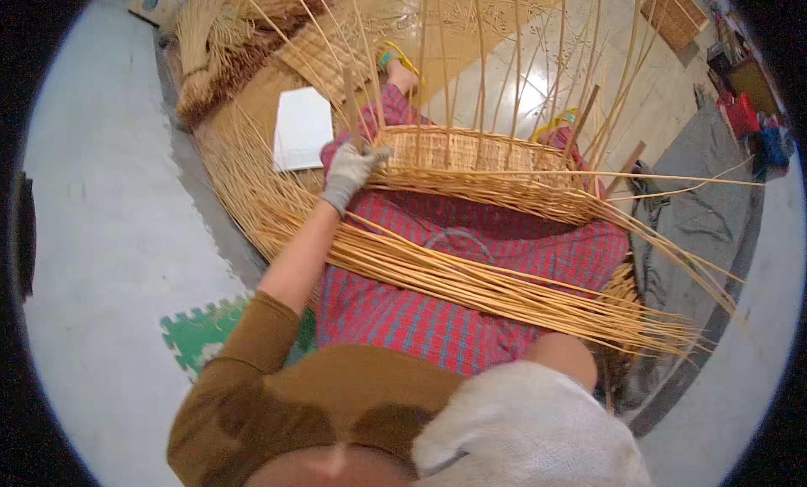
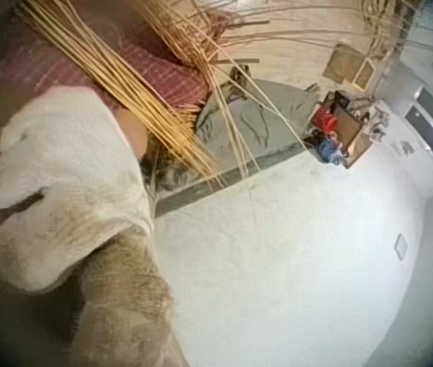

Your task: Weaving long reeds or straw together to form the base and sides of a basket.

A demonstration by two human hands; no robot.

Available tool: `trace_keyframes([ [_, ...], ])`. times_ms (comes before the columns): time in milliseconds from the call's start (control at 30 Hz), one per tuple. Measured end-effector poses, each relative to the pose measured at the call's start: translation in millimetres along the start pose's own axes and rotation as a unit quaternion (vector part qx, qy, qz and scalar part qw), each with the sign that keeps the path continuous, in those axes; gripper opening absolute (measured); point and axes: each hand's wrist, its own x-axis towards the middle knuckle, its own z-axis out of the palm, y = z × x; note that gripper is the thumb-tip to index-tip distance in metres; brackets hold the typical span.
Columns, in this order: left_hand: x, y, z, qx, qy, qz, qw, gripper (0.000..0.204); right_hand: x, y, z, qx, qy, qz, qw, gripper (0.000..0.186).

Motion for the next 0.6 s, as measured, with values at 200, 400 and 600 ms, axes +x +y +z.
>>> trace_keyframes([
  [200,-9.9,16.6,-5.3,0.084,0.015,-0.015,0.996,0.057,17.5,12.8,-1.1,-0.006,0.032,-0.032,0.999,0.025],
  [400,-10.6,23.5,2.0,0.078,0.005,0.023,0.997,0.063,7.4,-0.3,-1.0,-0.008,0.032,-0.028,0.999,0.028],
  [600,-1.4,-1.9,-6.1,0.025,0.008,0.005,1.0,0.056,0.3,-1.4,11.3,-0.021,-0.027,0.089,0.995,0.029],
])
